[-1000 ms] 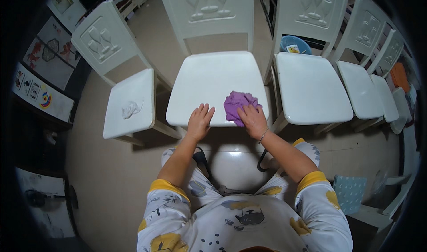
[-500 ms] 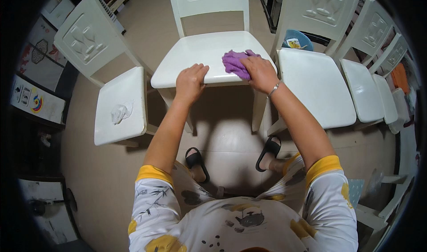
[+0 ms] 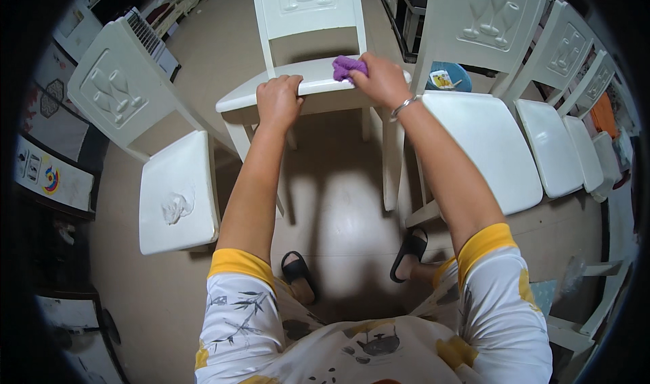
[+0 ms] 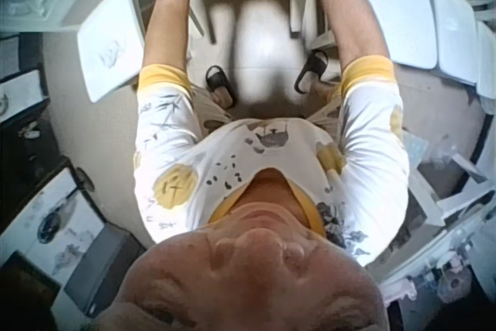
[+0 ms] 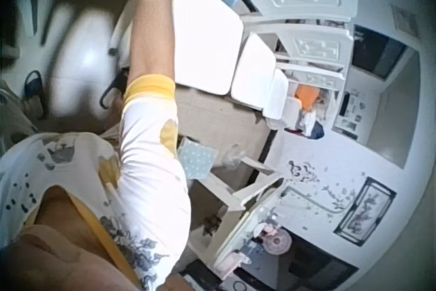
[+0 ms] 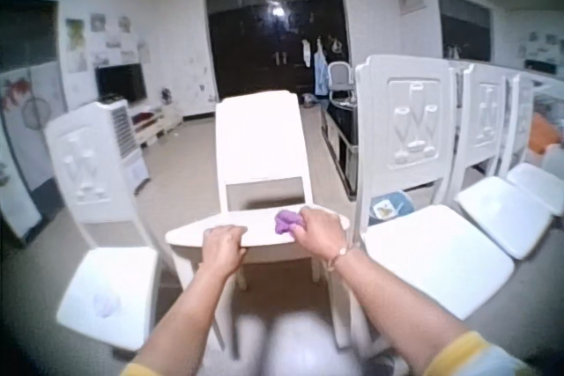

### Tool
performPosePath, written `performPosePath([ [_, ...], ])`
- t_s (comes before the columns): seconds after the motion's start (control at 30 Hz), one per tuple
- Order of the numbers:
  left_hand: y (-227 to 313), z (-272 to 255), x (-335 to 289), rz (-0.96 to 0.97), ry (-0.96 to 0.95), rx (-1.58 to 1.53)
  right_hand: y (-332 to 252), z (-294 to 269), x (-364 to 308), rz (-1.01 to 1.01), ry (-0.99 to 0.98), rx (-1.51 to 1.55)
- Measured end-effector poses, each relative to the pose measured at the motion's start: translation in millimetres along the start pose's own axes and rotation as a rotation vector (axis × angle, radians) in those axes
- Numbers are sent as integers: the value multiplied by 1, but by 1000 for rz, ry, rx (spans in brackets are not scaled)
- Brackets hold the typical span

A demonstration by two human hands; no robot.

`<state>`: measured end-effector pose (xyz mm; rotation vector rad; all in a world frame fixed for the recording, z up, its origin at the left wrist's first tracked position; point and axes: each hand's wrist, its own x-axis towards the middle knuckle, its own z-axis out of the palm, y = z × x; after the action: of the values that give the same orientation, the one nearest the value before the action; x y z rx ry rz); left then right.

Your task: The person wipes the backrest and seat of a white plastic chair using a white cloth, then switches to a purple cloth to clean the seat, backrest, and legs. They move to adjacent chairs and repeat the wiping process on the seats and legs of each chair.

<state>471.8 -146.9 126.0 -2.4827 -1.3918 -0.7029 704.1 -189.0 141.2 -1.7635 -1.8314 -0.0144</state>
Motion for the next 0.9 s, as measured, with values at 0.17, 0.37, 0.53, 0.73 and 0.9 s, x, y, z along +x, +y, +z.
performPosePath([
  [0.17, -12, 8, 7, 75, 31, -88, -73, 55, -28, -357, 479, 28],
  [0.37, -10, -2, -9, 111, 96, -89, -15, 50, -40, -523, 448, 13],
  [0.53, -3, 1, -8, 95, 92, -107, 75, 0, -72, -298, 494, 19],
  [0.73, -5, 1, 5, 40, 33, -81, 81, 40, -97, 336, 702, 611],
  [0.9, -10, 10, 12, 74, 99, -104, 68, 98, -112, 45, 556, 232],
])
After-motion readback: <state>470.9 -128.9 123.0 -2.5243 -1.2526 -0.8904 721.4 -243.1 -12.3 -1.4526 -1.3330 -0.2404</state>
